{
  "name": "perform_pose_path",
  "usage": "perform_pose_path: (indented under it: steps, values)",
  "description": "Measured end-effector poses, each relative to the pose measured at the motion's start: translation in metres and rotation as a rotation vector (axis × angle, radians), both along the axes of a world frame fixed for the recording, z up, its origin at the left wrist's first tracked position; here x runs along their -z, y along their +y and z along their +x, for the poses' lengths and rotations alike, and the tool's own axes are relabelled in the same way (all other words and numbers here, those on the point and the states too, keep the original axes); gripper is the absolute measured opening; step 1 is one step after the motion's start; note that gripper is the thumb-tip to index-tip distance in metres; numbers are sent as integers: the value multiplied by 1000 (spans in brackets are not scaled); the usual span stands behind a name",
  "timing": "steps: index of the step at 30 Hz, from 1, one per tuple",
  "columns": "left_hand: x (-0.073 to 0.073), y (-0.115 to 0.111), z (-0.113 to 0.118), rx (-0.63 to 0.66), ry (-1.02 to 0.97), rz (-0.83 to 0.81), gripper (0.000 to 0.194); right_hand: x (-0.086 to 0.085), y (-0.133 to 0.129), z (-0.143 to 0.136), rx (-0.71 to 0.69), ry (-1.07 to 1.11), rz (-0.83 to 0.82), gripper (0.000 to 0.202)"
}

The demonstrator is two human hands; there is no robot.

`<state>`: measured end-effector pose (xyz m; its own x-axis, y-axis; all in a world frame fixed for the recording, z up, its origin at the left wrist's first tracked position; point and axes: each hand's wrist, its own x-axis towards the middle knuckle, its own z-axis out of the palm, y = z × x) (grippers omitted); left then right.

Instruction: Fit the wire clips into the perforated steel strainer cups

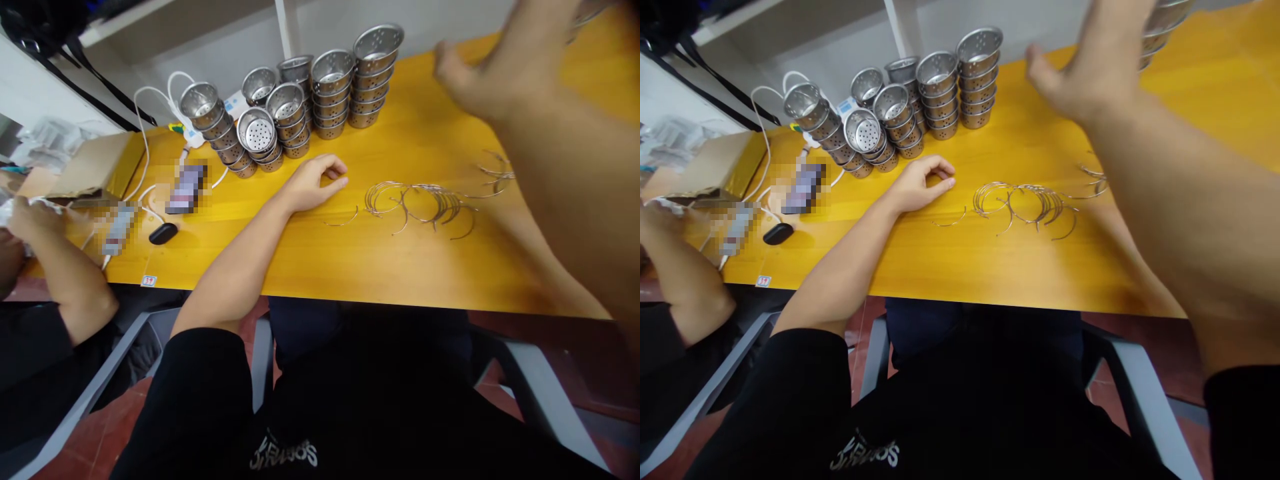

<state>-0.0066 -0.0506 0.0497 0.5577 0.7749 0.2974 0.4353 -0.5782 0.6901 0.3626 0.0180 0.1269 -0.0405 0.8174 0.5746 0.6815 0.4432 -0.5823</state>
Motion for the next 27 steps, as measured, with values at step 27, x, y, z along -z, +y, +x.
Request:
perform_pose_path:
  steps: [27]
  values:
    - [-1, 1, -9, 5, 68, -15, 19, -30, 85, -68, -90, -380, -176, 69]
